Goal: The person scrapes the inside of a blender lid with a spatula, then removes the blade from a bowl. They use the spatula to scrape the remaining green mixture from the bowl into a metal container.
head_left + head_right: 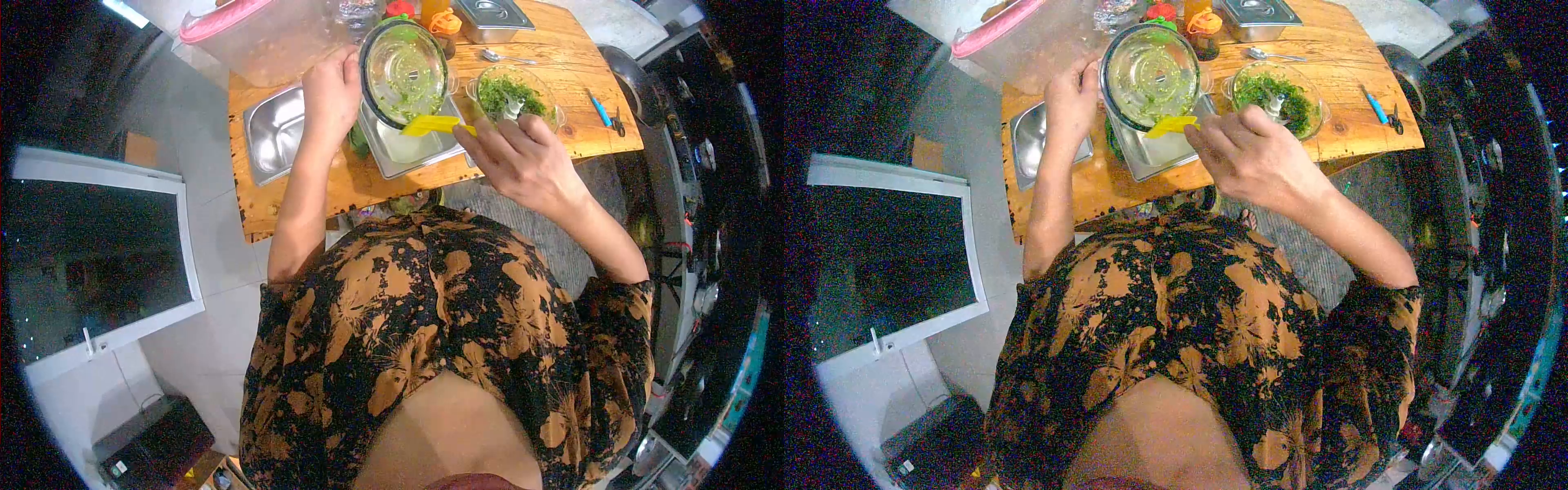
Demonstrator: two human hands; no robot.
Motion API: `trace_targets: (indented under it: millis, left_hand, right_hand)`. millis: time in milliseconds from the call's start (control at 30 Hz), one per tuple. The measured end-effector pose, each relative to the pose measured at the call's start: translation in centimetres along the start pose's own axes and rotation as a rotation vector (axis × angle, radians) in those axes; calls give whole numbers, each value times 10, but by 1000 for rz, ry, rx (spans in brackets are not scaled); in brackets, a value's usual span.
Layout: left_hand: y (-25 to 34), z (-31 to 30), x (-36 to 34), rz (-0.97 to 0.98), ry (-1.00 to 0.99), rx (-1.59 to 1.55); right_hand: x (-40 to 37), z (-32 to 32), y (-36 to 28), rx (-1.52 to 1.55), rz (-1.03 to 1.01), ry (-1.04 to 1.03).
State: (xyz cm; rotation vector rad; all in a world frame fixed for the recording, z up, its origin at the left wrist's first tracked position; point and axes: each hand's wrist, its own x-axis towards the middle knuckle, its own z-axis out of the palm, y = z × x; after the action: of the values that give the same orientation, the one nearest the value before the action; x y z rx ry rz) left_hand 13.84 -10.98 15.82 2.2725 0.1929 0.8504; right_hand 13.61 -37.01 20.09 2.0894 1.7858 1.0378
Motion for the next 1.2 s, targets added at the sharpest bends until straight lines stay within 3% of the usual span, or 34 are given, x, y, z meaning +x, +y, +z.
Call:
trace_targets:
  millis: [67,133,200,267,433,733,933,1000,1200]
  left_hand:
    - [-5,0,1,23,9,22]
    - [-10,0,0,44,20,46]
    - [-13,0,-3,-35,18,-90]
    - [-13,-2,-6,-43,9,-105]
    - [-11,-2,-10,-54,10,-112]
    - [-17,3,-17,-166,53,-276]
    - [-30,3,-17,-173,186,-350]
    - [-26,-1,-19,-266,176,-466]
    - [-24,1,-22,-252,188,-406]
  right_hand:
    - [-5,0,5,24,7,-29]
    - [-7,-2,12,121,149,-87]
    - [-7,3,22,131,217,-69]
    - [-7,20,27,172,363,72]
    - [5,48,22,260,387,179]
    - [1,48,-1,202,331,90]
    - [-10,48,-12,119,285,31]
    - [-14,50,-14,120,276,17]
    - [-11,37,-12,145,356,44]
